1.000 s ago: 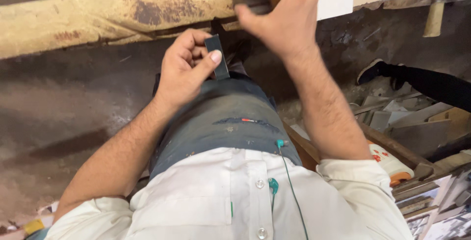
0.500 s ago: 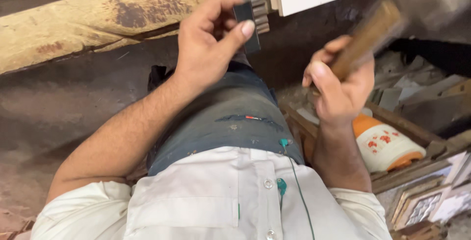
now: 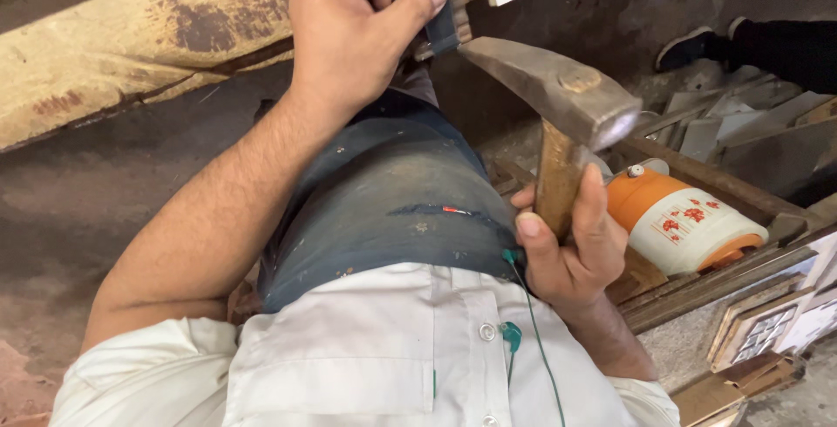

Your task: The person attaches a metal strip to the edge of a wooden frame using a hammer and nails. They repeatedly position the strip, hammer the nails, and check the alignment on the workbench.

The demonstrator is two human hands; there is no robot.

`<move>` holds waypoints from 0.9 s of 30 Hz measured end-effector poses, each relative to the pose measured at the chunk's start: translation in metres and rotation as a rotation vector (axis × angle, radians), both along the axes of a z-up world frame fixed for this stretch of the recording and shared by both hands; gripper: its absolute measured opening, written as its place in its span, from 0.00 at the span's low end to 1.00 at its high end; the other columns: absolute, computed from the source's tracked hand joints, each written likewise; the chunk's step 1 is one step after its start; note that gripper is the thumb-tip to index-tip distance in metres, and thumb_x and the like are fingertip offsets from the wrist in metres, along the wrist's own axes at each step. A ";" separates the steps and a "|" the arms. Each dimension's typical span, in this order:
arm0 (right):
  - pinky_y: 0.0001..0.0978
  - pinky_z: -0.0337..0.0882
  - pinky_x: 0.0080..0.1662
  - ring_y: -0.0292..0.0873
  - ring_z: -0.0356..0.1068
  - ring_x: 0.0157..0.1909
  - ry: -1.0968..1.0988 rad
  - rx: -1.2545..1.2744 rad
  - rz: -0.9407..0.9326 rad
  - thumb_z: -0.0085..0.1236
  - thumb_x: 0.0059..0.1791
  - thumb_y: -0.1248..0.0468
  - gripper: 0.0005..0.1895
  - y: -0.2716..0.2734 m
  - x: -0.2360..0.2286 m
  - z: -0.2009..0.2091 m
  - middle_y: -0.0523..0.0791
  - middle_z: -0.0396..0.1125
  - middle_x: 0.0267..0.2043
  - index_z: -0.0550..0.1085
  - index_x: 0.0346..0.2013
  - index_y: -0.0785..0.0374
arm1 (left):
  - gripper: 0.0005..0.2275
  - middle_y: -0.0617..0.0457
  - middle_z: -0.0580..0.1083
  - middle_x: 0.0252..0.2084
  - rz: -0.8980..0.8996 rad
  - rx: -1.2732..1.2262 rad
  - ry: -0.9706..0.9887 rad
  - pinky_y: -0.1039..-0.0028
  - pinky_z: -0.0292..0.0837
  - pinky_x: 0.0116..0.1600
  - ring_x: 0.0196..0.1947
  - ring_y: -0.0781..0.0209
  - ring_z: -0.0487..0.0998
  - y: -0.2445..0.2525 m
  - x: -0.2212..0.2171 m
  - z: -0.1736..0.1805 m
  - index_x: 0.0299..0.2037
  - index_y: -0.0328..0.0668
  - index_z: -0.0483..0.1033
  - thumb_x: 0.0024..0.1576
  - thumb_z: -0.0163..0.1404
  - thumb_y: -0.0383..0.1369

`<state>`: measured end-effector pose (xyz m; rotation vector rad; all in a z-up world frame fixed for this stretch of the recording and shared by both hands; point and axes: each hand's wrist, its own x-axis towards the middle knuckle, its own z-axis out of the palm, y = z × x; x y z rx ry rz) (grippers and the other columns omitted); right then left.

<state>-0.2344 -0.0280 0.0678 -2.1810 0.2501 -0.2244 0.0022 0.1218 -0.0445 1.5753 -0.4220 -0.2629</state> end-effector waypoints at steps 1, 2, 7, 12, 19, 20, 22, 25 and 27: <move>0.24 0.72 0.34 0.34 0.68 0.27 -0.006 -0.016 0.007 0.54 0.56 0.73 0.33 0.002 -0.001 -0.001 0.53 0.74 0.43 0.54 0.74 0.71 | 0.07 0.61 0.68 0.27 -0.025 -0.072 0.063 0.81 0.54 0.28 0.23 0.75 0.59 -0.001 0.001 -0.002 0.44 0.34 0.81 0.59 0.64 0.24; 0.24 0.72 0.34 0.34 0.68 0.28 -0.005 -0.032 0.013 0.54 0.57 0.73 0.32 0.004 -0.003 0.000 0.53 0.74 0.43 0.54 0.74 0.71 | 0.07 0.62 0.72 0.32 -0.050 -0.145 0.127 0.82 0.55 0.29 0.23 0.76 0.59 -0.003 0.001 -0.005 0.47 0.35 0.82 0.61 0.64 0.24; 0.30 0.76 0.41 0.40 0.71 0.35 -0.113 -0.138 0.057 0.54 0.58 0.74 0.34 0.009 0.000 -0.005 0.54 0.72 0.43 0.53 0.77 0.64 | 0.07 0.62 0.77 0.37 -0.084 -0.188 0.184 0.82 0.55 0.30 0.25 0.77 0.60 -0.003 0.002 -0.015 0.47 0.35 0.82 0.61 0.63 0.23; 0.34 0.76 0.41 0.45 0.74 0.39 -0.042 -0.198 0.052 0.55 0.55 0.75 0.32 0.009 0.006 -0.002 0.59 0.71 0.44 0.56 0.73 0.70 | 0.05 0.64 0.64 0.22 -0.063 0.006 0.094 0.81 0.54 0.28 0.23 0.78 0.58 -0.002 0.007 -0.012 0.40 0.36 0.83 0.58 0.67 0.25; 0.37 0.78 0.43 0.44 0.75 0.37 -0.075 -0.179 0.022 0.56 0.53 0.74 0.30 0.010 -0.003 -0.004 0.55 0.71 0.39 0.59 0.69 0.75 | 0.06 0.66 0.66 0.23 -0.049 -0.080 0.121 0.81 0.54 0.28 0.23 0.79 0.58 -0.004 0.006 -0.010 0.43 0.37 0.85 0.58 0.65 0.23; 0.36 0.77 0.41 0.44 0.74 0.36 -0.057 -0.184 0.031 0.56 0.53 0.75 0.30 0.010 -0.003 -0.005 0.55 0.71 0.39 0.59 0.69 0.75 | 0.06 0.66 0.66 0.23 -0.047 -0.087 0.131 0.81 0.54 0.28 0.23 0.79 0.59 -0.003 0.006 -0.011 0.44 0.37 0.85 0.58 0.66 0.23; 0.35 0.75 0.37 0.45 0.72 0.35 -0.027 -0.203 0.049 0.57 0.54 0.76 0.30 0.007 0.001 -0.006 0.55 0.71 0.38 0.59 0.69 0.76 | 0.06 0.66 0.68 0.24 -0.058 -0.117 0.132 0.82 0.56 0.28 0.23 0.80 0.60 -0.005 0.004 -0.012 0.44 0.36 0.84 0.59 0.65 0.23; 0.35 0.77 0.40 0.45 0.74 0.37 -0.089 -0.198 0.055 0.56 0.54 0.75 0.31 0.010 0.002 -0.001 0.54 0.72 0.41 0.57 0.70 0.75 | 0.05 0.65 0.70 0.25 -0.061 -0.133 0.094 0.82 0.56 0.28 0.23 0.79 0.61 -0.003 0.007 -0.011 0.44 0.36 0.85 0.60 0.64 0.22; 0.33 0.77 0.42 0.44 0.73 0.39 -0.148 -0.172 0.083 0.55 0.57 0.74 0.31 0.010 0.004 -0.003 0.55 0.71 0.44 0.54 0.72 0.73 | 0.06 0.65 0.68 0.23 -0.049 -0.095 0.084 0.83 0.55 0.28 0.22 0.79 0.60 -0.003 0.005 -0.012 0.44 0.36 0.85 0.59 0.64 0.23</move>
